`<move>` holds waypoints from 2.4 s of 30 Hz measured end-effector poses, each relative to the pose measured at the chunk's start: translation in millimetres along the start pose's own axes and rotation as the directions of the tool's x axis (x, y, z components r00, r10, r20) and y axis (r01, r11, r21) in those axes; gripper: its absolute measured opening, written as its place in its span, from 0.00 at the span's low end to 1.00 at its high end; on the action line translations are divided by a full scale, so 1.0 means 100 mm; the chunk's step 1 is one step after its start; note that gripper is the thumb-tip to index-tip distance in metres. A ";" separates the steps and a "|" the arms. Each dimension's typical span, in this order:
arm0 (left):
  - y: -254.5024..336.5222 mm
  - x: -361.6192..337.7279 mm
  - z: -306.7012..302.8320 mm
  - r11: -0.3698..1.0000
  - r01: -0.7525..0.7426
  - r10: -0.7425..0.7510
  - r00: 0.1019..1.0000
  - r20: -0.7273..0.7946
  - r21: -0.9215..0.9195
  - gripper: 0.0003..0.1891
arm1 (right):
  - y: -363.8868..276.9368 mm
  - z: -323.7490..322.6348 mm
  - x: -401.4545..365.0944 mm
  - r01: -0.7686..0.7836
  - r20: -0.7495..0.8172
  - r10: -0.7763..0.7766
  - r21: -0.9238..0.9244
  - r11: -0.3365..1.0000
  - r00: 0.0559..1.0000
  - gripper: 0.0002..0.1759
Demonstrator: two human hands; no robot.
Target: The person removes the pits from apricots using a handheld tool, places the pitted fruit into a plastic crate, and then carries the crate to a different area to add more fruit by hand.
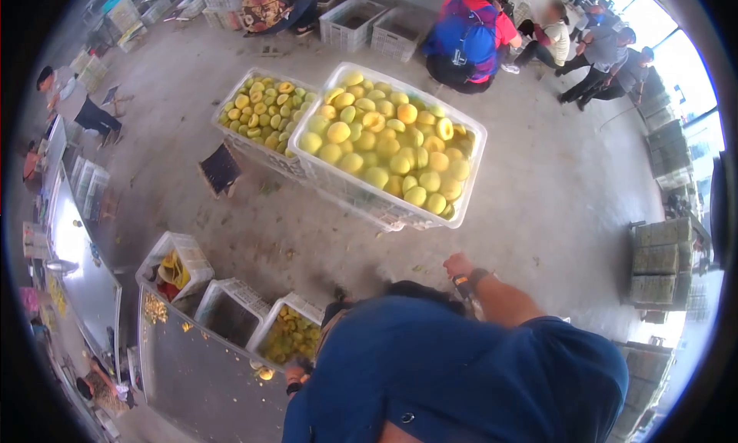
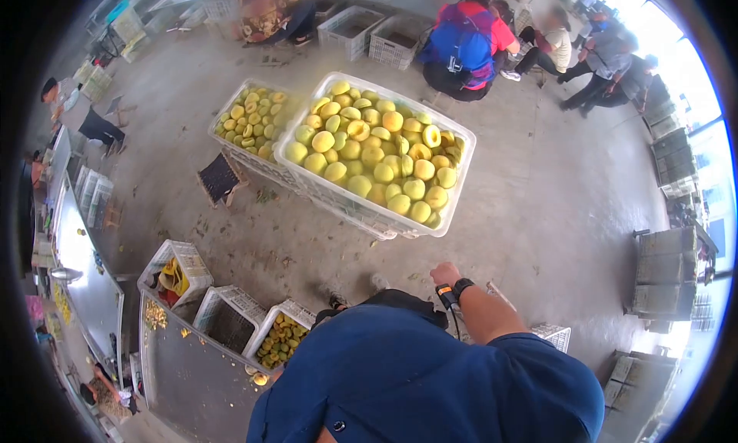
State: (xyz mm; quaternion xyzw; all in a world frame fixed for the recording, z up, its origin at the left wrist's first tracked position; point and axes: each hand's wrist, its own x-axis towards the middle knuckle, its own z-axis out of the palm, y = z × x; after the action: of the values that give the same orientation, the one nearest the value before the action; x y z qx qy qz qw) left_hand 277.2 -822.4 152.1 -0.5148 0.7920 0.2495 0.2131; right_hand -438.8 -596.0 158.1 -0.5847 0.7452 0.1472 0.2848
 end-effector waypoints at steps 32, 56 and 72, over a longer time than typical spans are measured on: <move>-1.02 1.00 -0.51 0.999 -0.008 0.009 1.000 0.021 -0.038 0.18 | -0.94 -0.16 0.86 -0.061 -0.011 0.077 0.507 0.860 0.997 0.12; -0.95 0.60 -0.84 0.971 0.039 -0.081 0.982 0.173 0.237 0.20 | -1.21 -0.40 1.28 0.224 -0.100 -0.219 0.034 0.974 0.970 0.14; 0.96 1.41 -5.57 0.803 -0.597 0.252 0.336 -0.907 0.002 0.14 | -1.55 -0.47 0.58 -0.127 -0.158 0.153 0.164 0.978 0.976 0.09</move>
State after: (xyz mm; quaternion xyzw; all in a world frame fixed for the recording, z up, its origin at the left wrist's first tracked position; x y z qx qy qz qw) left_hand 90.9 -1231.5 522.6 -0.3652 0.8369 0.1262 -0.3876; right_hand -311.6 -709.4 178.4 -0.5176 0.8151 0.0591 0.2533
